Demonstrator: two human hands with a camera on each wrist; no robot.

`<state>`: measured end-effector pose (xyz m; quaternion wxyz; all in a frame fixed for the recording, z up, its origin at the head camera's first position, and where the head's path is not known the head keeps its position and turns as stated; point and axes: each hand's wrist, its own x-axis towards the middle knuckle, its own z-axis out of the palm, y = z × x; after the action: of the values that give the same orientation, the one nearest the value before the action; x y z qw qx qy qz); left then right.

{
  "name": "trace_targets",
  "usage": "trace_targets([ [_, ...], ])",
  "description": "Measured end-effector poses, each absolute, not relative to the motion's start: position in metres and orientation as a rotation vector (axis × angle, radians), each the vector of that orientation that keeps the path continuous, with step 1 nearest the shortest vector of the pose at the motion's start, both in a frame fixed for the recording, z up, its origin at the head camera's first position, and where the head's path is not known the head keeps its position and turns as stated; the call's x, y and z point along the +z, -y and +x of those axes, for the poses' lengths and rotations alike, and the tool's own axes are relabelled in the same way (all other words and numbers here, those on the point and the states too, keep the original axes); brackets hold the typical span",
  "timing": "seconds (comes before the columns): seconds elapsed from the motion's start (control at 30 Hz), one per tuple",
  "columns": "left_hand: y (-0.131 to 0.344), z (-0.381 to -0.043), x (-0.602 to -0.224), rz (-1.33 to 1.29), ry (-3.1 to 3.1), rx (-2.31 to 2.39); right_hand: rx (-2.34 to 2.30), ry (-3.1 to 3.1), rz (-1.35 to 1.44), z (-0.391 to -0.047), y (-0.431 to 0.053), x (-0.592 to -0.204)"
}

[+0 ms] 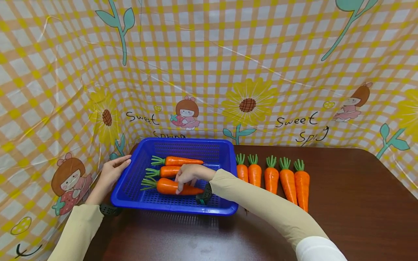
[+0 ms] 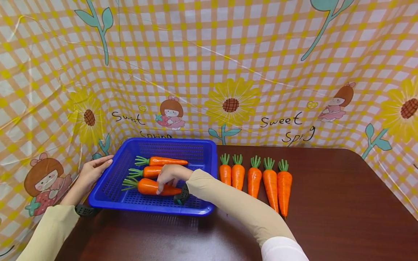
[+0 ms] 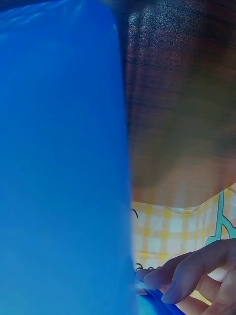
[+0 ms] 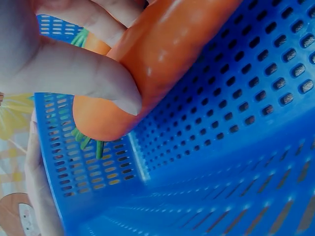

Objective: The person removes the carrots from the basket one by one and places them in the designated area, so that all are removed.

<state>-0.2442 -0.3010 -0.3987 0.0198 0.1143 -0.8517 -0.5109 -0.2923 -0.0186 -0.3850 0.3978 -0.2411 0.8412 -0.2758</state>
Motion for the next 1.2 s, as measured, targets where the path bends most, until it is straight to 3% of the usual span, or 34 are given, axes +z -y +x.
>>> trace_targets([
  [1.2,0.301,-0.243,-0.398,0.385,2.585,-1.681,-0.892,-2.144,-0.556,-0.289,-0.002,-0.347],
])
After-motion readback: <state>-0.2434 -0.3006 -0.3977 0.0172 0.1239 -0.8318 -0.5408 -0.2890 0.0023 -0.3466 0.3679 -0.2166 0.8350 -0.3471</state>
